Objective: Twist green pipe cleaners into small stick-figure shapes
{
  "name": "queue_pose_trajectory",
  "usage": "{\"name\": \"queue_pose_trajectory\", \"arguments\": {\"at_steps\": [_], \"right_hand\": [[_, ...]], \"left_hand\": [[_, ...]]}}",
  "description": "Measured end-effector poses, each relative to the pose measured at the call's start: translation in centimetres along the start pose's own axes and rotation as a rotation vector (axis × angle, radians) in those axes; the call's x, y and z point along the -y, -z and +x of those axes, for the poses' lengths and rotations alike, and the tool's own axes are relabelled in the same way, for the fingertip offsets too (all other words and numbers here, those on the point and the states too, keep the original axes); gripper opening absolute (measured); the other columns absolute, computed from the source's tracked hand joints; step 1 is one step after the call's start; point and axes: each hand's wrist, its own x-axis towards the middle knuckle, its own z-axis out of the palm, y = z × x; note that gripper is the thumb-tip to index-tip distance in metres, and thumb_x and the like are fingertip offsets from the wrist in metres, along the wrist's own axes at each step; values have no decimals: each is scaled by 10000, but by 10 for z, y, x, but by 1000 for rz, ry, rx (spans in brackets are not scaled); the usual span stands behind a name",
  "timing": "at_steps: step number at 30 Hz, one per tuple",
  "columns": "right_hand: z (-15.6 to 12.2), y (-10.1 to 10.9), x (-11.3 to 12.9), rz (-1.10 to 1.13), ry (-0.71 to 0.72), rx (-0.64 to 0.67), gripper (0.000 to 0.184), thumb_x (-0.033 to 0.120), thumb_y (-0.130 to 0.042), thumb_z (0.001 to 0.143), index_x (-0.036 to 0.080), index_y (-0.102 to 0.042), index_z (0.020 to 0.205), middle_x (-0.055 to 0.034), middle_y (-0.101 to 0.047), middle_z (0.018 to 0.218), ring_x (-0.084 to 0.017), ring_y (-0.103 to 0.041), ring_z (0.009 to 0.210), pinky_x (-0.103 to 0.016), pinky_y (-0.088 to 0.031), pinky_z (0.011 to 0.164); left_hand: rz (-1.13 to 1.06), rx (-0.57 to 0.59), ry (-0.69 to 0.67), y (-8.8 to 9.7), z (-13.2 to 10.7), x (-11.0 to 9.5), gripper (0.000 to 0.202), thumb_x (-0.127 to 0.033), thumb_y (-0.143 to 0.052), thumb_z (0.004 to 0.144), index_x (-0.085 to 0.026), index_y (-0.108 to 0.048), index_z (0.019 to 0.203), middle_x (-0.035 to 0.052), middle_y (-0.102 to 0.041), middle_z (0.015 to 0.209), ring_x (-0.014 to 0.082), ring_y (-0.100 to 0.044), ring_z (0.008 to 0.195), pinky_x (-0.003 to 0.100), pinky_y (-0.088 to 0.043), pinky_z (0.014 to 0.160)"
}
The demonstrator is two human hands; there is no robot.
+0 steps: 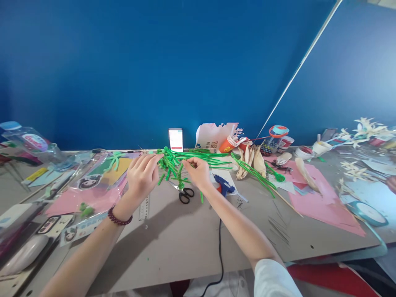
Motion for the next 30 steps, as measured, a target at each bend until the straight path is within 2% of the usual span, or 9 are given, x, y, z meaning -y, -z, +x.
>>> {"name": "queue_pose_trajectory", "arguments": {"at_steps": [5, 10, 13, 15, 18, 22, 25, 27, 30], "right_hand": [[-5, -5, 3, 133, -70, 33, 314, 465, -657, 667, 171, -562, 607, 39, -429, 508, -81, -306, 471, -228, -227, 448], [-14, -12, 4, 155, -118, 60, 313, 468, -642, 679, 169, -573, 612, 44, -440, 498, -77, -323, 460, -222, -242, 444], [-15, -13, 5, 154, -119, 102, 298, 455, -643, 681, 168, -586, 630, 44, -453, 507, -76, -336, 461, -226, -253, 452], [-13, -13, 4, 170, -119, 141, 293, 454, -649, 678, 168, -588, 656, 45, -451, 513, -76, -335, 462, -227, -250, 450], [-10, -13, 3, 207, -115, 179, 295, 449, -670, 664, 168, -600, 719, 47, -457, 528, -79, -351, 471, -228, -266, 456], [-7, -12, 4, 294, -99, 263, 317, 446, -675, 671, 169, -631, 818, 27, -528, 599, -80, -382, 490, -230, -298, 473], [-6, -11, 4, 402, -75, 342, 281, 435, -676, 684, 173, -626, 771, 14, -565, 632, -78, -405, 504, -234, -317, 494], [-7, -11, 4, 455, -76, 382, 266, 425, -683, 686, 173, -596, 701, 13, -567, 615, -81, -425, 510, -237, -323, 504], [-6, -11, 2, 462, -93, 408, 284, 421, -690, 684, 172, -560, 648, 14, -560, 596, -82, -435, 509, -237, -314, 502]], "left_hand": [[-80, 98, 13, 0, 2, -19, 196, -219, -449, 861, -190, -592, 992, 84, -671, 887, 215, -606, 834, 336, -399, 731], [48, 224, -42, -10, -5, -34, 195, -245, -436, 879, -176, -603, 807, 63, -622, 677, 196, -578, 672, 344, -341, 692], [41, 227, 7, -12, -6, -34, 232, -206, -411, 882, -175, -595, 744, 53, -606, 639, 179, -561, 632, 338, -330, 692], [-33, 226, 98, -13, -4, -32, 234, -211, -419, 875, -175, -588, 717, 45, -610, 638, 169, -552, 616, 332, -330, 688], [-312, 286, 319, -13, -1, -27, 236, -269, -448, 862, -175, -581, 692, 24, -597, 631, 149, -525, 587, 298, -338, 629], [-1027, 447, 701, -21, 0, -14, 264, -374, -537, 807, -162, -569, 653, 7, -553, 589, 119, -489, 535, 250, -345, 528], [-1504, 538, 863, -31, -5, -6, 260, -386, -637, 731, -148, -582, 641, 10, -552, 582, 107, -500, 533, 244, -386, 550], [-1688, 595, 917, -36, -8, -5, 256, -373, -686, 683, -141, -592, 628, 15, -553, 570, 112, -516, 538, 249, -410, 561], [-1736, 637, 982, -39, -11, -3, 241, -363, -705, 666, -138, -623, 638, 26, -577, 571, 126, -545, 555, 256, -434, 573]]}}
